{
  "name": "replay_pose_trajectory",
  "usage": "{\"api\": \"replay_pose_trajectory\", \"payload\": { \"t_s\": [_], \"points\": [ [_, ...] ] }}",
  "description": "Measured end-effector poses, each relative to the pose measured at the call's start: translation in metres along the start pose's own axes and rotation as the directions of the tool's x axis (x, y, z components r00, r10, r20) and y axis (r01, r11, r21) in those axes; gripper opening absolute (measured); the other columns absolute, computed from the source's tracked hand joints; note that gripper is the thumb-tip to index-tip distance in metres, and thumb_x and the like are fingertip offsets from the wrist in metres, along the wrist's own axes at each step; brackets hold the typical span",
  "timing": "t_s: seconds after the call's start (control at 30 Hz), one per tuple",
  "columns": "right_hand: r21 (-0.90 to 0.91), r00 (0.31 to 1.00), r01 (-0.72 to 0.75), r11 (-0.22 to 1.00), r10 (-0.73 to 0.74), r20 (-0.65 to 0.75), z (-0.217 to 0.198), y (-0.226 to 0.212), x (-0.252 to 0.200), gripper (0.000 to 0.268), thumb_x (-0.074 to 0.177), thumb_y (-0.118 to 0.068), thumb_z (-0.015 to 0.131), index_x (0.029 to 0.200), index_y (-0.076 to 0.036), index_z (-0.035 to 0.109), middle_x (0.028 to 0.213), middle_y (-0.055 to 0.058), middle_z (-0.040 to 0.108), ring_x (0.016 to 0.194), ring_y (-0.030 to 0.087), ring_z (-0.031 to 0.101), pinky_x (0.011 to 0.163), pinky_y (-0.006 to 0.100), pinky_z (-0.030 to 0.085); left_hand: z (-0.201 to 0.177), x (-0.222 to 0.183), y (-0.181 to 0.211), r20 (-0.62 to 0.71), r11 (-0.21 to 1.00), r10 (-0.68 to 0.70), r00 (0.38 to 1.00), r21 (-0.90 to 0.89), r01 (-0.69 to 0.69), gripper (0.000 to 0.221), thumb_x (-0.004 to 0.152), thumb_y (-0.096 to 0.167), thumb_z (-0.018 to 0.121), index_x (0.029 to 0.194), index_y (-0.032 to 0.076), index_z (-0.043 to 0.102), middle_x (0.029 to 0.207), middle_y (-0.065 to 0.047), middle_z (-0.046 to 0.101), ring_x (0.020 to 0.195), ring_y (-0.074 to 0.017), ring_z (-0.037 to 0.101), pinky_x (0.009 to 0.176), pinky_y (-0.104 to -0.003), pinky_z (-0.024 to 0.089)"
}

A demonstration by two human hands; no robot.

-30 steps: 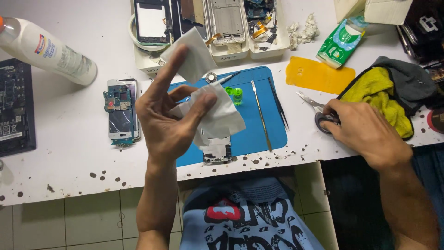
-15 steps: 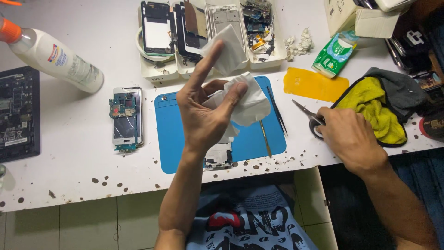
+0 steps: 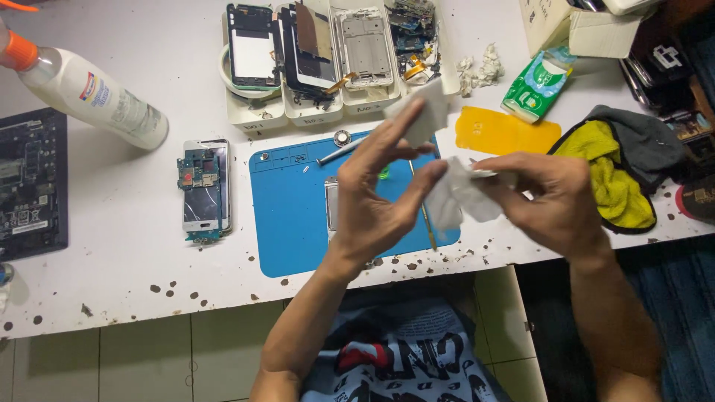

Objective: Repairing a mobile phone by prying components, removing screws, and cleaning parts.

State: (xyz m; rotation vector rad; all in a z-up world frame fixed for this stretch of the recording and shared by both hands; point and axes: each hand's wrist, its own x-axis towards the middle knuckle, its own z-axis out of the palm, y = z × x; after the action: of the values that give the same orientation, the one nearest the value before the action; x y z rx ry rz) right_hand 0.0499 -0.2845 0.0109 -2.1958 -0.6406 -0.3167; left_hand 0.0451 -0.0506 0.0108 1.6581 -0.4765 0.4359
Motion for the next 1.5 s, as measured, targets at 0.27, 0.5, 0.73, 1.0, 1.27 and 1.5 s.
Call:
{"api": "replay_pose_trajectory", "payload": {
  "t_s": [0.27, 0.5, 0.73, 1.0, 1.27, 1.5],
  "points": [
    [-0.701, 0.997, 0.01, 0.713, -0.056, -0.043, -0.044, 0.109, 0.011, 0.04, 0.102, -0.009, 0.083, 0.14, 0.005, 0.077, 0.132, 0.024, 0.074, 0.111, 0.035, 0.066, 0.091, 0.044, 0.05, -0.069, -0.014, -0.012, -0.198, 0.989, -0.146, 0.969, -0.027, 0.144, 0.021, 0.1, 0.002, 0.069, 0.12, 0.008, 0.07, 0.116, -0.01, 0.075, 0.098, -0.0161, 0.071, 0.078, -0.02, 0.06],
    [0.148, 0.975, 0.167, 0.975, -0.186, 0.121, 0.017, -0.016, 0.058, 0.059, 0.087, -0.003, 0.082, 0.137, 0.011, 0.055, 0.125, 0.027, 0.07, 0.114, 0.032, 0.073, 0.101, 0.036, 0.062, -0.062, -0.006, -0.023, 0.054, 0.977, -0.146, 0.988, -0.149, 0.153, 0.062, 0.101, -0.004, 0.07, 0.152, 0.017, 0.043, 0.11, -0.01, 0.074, 0.1, -0.0201, 0.077, 0.099, -0.033, 0.069],
    [0.305, 0.953, 0.252, 0.918, -0.29, 0.085, 0.068, -0.029, 0.087, 0.017, 0.097, 0.011, 0.073, 0.113, 0.006, 0.073, 0.108, 0.02, 0.076, 0.092, 0.024, 0.077, 0.081, 0.029, 0.065, -0.069, 0.012, -0.032, 0.088, 0.989, -0.087, 0.992, -0.11, 0.097, 0.019, 0.099, -0.011, 0.063, 0.108, 0.004, 0.068, 0.108, -0.011, 0.071, 0.103, -0.0203, 0.072, 0.092, -0.026, 0.063],
    [0.233, 0.944, 0.32, 0.918, -0.33, 0.004, 0.074, -0.02, 0.09, 0.015, 0.092, 0.006, 0.076, 0.107, 0.009, 0.075, 0.108, 0.027, 0.074, 0.093, 0.03, 0.076, 0.082, 0.036, 0.066, -0.077, 0.033, -0.037, 0.166, 0.981, -0.173, 0.971, -0.054, 0.184, 0.013, 0.093, 0.0, 0.075, 0.106, 0.003, 0.073, 0.101, -0.012, 0.078, 0.091, -0.0183, 0.079, 0.084, -0.025, 0.068],
    [0.271, 0.983, 0.153, 0.95, -0.118, -0.139, 0.093, -0.014, 0.083, 0.014, 0.095, 0.016, 0.081, 0.104, 0.014, 0.07, 0.101, 0.025, 0.072, 0.09, 0.028, 0.073, 0.083, 0.032, 0.063, -0.056, 0.037, -0.048, 0.114, 0.906, 0.182, 0.977, 0.368, -0.212, 0.026, 0.095, -0.006, 0.073, 0.111, 0.003, 0.056, 0.093, -0.01, 0.066, 0.078, -0.0191, 0.067, 0.072, -0.03, 0.062],
    [0.439, 0.99, -0.055, 0.897, 0.107, -0.094, 0.092, -0.003, 0.082, 0.022, 0.094, 0.007, 0.083, 0.111, 0.009, 0.069, 0.11, 0.02, 0.074, 0.097, 0.02, 0.072, 0.093, 0.027, 0.063, -0.053, 0.02, -0.066, 0.292, 0.888, 0.188, 0.938, 0.357, -0.289, 0.059, 0.102, -0.008, 0.072, 0.15, 0.002, 0.04, 0.136, -0.022, 0.071, 0.119, -0.0307, 0.08, 0.109, -0.037, 0.066]
  ]
}}
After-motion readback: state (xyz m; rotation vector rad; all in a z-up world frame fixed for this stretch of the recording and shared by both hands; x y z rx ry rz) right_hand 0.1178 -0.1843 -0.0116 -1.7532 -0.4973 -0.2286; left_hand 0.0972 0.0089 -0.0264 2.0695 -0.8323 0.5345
